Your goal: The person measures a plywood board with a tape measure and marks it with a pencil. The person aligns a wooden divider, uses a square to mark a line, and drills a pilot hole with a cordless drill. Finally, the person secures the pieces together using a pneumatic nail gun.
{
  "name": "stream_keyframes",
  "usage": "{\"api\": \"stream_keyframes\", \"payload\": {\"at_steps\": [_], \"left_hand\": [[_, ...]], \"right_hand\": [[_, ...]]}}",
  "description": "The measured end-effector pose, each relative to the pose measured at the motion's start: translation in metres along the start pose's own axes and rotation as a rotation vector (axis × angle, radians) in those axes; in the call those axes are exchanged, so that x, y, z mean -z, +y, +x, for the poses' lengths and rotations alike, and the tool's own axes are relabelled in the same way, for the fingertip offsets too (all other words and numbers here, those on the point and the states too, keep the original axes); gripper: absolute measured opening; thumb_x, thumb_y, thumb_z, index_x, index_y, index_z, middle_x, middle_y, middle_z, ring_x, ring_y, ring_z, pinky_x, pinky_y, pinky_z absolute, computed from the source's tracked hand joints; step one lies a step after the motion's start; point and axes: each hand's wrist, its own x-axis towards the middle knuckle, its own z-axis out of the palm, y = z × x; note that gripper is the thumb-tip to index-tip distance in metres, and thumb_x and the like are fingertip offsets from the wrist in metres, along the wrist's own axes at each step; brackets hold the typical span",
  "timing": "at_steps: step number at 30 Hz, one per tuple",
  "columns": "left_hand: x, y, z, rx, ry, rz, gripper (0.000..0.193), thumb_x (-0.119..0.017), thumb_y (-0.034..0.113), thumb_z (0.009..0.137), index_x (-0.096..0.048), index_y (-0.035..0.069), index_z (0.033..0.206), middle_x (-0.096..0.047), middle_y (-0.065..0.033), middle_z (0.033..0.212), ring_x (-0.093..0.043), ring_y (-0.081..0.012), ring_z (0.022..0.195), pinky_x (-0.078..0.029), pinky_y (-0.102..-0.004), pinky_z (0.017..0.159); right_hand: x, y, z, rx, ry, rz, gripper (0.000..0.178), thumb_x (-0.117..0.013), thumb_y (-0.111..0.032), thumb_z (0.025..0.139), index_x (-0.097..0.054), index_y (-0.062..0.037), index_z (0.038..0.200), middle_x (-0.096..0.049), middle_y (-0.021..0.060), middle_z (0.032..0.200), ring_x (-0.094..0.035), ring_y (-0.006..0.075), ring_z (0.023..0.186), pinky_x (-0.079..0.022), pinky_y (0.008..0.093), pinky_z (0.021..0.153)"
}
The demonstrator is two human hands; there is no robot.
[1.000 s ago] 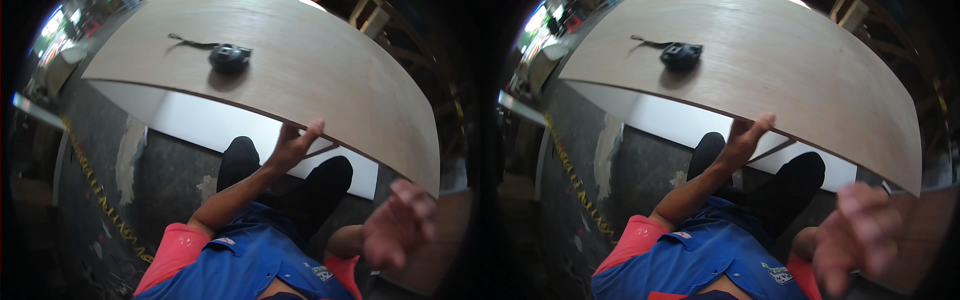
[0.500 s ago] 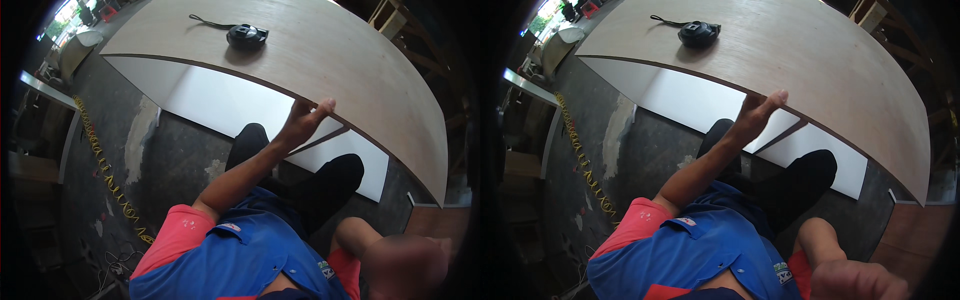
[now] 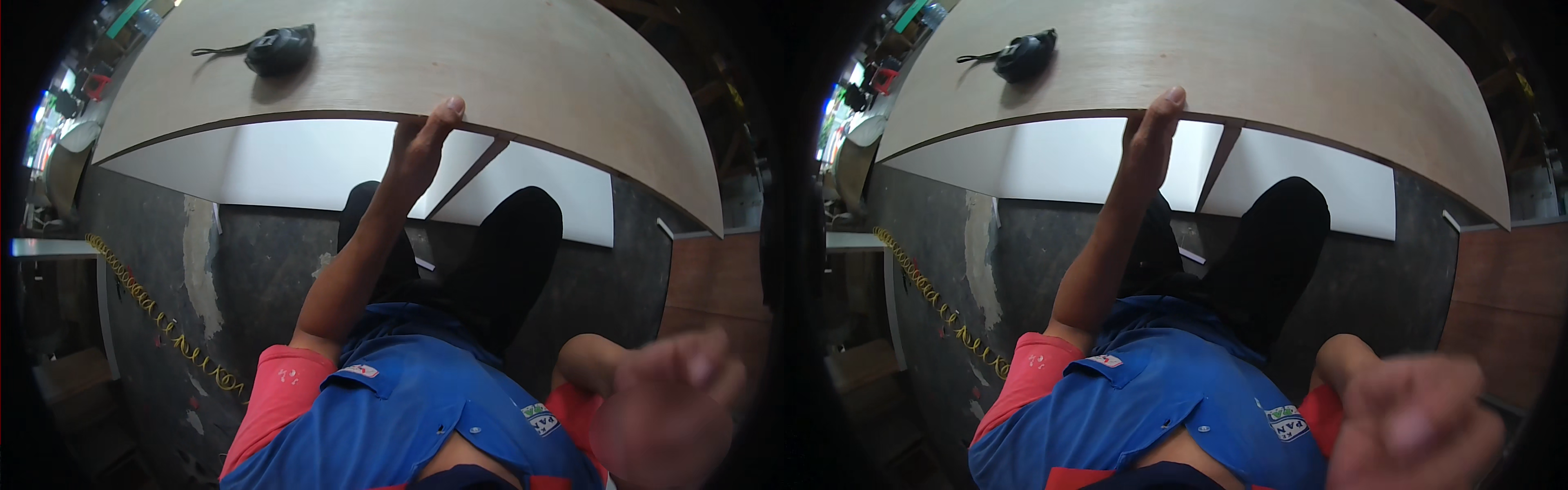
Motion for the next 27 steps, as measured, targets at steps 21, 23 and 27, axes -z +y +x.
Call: {"api": "stream_keyframes", "payload": {"at_steps": [21,23,27], "left_hand": [[0.025,-0.025,-0.01,-0.1,-0.049,0.21,0.032,-0.057,0.021,0.097,-0.06,-0.004,0.117,-0.062,-0.0117,0.109,-0.058,-0.0191,0.103,-0.046,-0.035,0.094],[0.023,-0.018,-0.012,-0.097,-0.043,0.232,0.033,-0.056,0.021,0.097,-0.06,-0.004,0.117,-0.062,-0.012,0.111,-0.057,-0.0191,0.105,-0.045,-0.0356,0.096],[0.016,-0.01,-0.013,-0.078,-0.054,0.275,0.034,-0.054,0.023,0.096,-0.06,-0.004,0.116,-0.062,-0.0128,0.114,-0.057,-0.0192,0.111,-0.044,-0.0367,0.1]], "right_hand": [[0.056,0.178,-0.303,-1.416,0.256,-0.469,0.016,-0.062,-0.019,0.094,-0.068,-0.0048,0.094,-0.068,0.0077,0.085,-0.068,0.0213,0.089,-0.053,0.0392,0.084],[0.012,0.189,-0.381,-1.551,0.074,-0.3,0.015,-0.06,-0.017,0.094,-0.068,-0.0043,0.094,-0.068,0.0076,0.085,-0.068,0.0218,0.087,-0.053,0.0401,0.079],[-0.105,0.171,-0.485,-1.36,-0.434,-0.232,0.013,-0.064,-0.017,0.091,-0.067,-0.0044,0.095,-0.067,0.0088,0.087,-0.068,0.024,0.085,-0.053,0.0403,0.076]]}}
